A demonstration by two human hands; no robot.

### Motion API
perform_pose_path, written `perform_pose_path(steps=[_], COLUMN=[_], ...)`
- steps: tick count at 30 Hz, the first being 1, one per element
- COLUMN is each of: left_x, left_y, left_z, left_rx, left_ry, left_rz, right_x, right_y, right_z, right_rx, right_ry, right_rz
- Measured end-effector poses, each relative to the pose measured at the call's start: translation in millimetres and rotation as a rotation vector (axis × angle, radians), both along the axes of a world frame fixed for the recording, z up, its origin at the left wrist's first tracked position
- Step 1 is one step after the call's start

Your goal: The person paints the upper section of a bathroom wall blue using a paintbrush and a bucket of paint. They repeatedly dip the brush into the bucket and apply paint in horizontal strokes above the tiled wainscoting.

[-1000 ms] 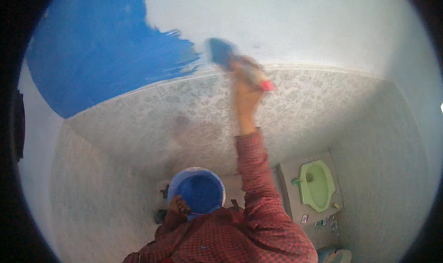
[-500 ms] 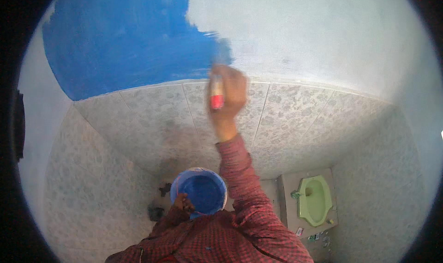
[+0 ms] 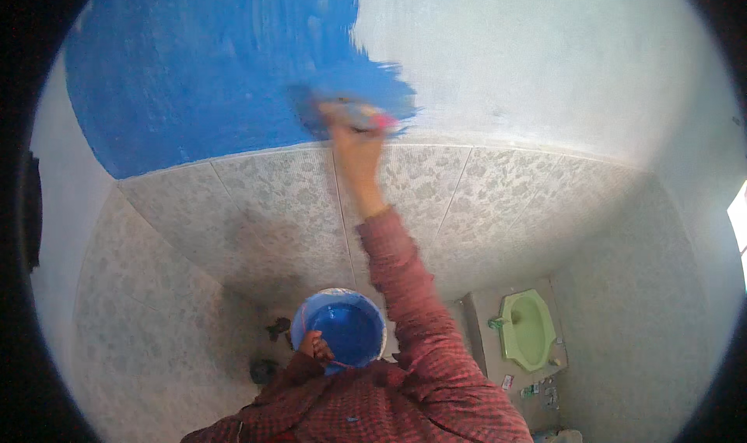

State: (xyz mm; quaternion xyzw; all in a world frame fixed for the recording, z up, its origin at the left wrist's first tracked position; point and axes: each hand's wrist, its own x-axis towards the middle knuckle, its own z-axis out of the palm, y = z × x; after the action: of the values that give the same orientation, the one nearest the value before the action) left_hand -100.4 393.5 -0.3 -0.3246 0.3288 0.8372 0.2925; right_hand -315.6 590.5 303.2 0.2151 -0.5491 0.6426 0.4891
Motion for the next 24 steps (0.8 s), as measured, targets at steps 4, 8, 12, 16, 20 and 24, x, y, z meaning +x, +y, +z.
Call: perform_pose_path(steps=[4, 8, 12, 16, 20, 24], left_x=[-8, -9, -9, -9, -5, 0], left_y=[-16, -23, -26, -25, -23, -24], left_z=[-9, -14, -18, -20, -14, -2], left_rx=[0.053, -0.081, 0.052, 0.093, 0.041, 0.075], left_ry=[-0.019, 0.079, 0.042, 0.055, 0.091, 0.079], left_rz=[-0.038, -0.101, -0.083, -0.070, -0.059, -0.045], right_x=[38, 64, 50, 33, 25, 5], right_y=[112, 151, 103, -5, -92, -79], right_z=[15, 22, 26, 26, 23, 28], right_rx=[-0.302, -0.150, 0.165, 0.443, 0.401, 0.135], right_ry=[0.026, 0.089, 0.153, 0.223, 0.161, -0.018], right_rz=[-0.335, -0.726, -0.884, -0.753, -0.387, 0.003])
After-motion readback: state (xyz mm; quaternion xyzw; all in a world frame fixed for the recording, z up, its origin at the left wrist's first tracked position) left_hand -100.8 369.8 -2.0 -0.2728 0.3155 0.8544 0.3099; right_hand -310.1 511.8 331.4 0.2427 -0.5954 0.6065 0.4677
